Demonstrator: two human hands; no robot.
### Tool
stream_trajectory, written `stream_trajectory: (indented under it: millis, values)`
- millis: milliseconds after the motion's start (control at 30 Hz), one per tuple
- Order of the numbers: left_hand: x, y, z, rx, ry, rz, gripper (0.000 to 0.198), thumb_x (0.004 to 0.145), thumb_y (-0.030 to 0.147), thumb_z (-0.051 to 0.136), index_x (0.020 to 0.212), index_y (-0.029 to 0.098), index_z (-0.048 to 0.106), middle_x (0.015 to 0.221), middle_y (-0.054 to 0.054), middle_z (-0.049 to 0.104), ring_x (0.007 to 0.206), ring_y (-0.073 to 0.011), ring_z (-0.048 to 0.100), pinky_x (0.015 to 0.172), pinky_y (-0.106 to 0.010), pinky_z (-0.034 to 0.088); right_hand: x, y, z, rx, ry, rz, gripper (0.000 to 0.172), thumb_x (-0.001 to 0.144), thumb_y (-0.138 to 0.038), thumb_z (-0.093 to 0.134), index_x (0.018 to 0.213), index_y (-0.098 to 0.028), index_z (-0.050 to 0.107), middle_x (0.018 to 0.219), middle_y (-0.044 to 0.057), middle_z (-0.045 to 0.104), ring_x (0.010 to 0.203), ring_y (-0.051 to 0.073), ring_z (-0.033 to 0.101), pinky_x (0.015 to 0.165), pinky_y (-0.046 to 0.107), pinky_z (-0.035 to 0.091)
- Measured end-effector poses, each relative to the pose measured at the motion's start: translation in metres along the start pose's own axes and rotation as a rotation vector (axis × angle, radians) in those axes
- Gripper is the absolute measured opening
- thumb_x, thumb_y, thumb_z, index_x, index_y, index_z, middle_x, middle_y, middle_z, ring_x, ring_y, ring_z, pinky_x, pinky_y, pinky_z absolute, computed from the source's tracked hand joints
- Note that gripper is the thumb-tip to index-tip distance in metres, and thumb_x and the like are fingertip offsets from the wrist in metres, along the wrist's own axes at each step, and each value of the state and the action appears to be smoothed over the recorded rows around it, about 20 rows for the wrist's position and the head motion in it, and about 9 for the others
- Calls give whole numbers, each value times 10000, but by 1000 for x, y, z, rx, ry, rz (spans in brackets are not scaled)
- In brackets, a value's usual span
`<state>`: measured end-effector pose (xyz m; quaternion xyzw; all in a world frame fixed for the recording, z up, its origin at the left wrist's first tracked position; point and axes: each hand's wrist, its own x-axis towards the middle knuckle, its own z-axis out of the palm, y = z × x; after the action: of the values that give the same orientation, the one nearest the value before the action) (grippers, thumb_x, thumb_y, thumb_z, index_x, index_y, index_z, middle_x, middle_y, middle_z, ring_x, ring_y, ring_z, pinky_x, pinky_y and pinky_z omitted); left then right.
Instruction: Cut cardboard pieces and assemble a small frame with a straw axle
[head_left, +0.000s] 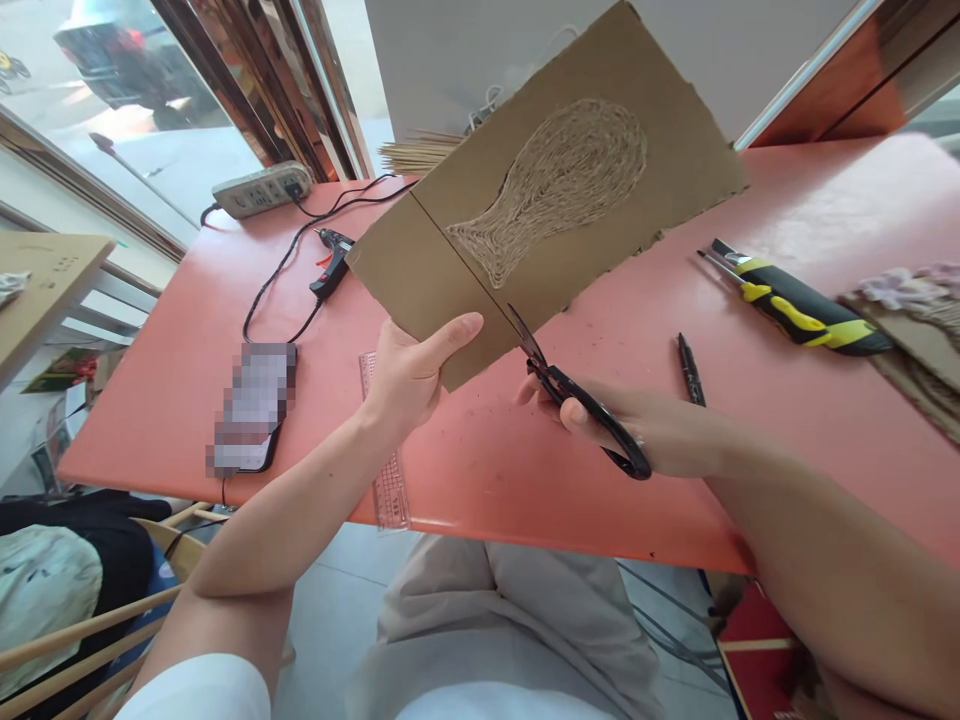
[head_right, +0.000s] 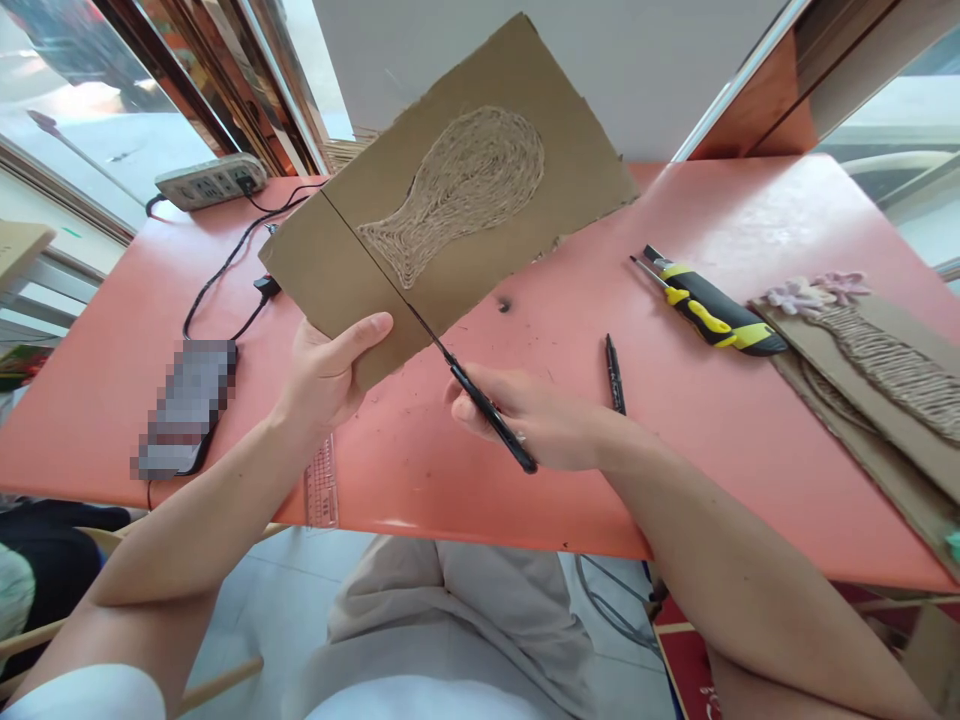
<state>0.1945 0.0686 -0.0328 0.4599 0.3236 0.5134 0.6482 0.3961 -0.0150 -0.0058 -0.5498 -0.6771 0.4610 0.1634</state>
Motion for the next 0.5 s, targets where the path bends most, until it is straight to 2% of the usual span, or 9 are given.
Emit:
stream_trajectory:
  millis: [167,333,500]
  values:
    - [-2,4,2,-8,8,-13,704,560,431,1028,1188,274,751,976,-37,846,1080,-313,810,958,-425,679,2,-1,-2,130,-17,-55,610,920,-847,456,874,-242,508,836,29,561,776,207,482,728,363,410]
    - [-3,6,2,-29,19,-26,696,579,373,1017,1212,274,743,991,-35,843,1147,-328,794,965,-427,672,3,-1,2,115,11,-55,613,933,-849,452,855,-240,455,827,15,522,770,195,438,725,352,362]
    - [-4,8,1,-29,18,-27,686,595,348,1013,1219,285,736,1002,-31,844,1110,-313,804,939,-403,678,7,3,4,130,37,-57,610,937,-835,474,809,-242,416,761,-20,431,711,162,383,665,322,315]
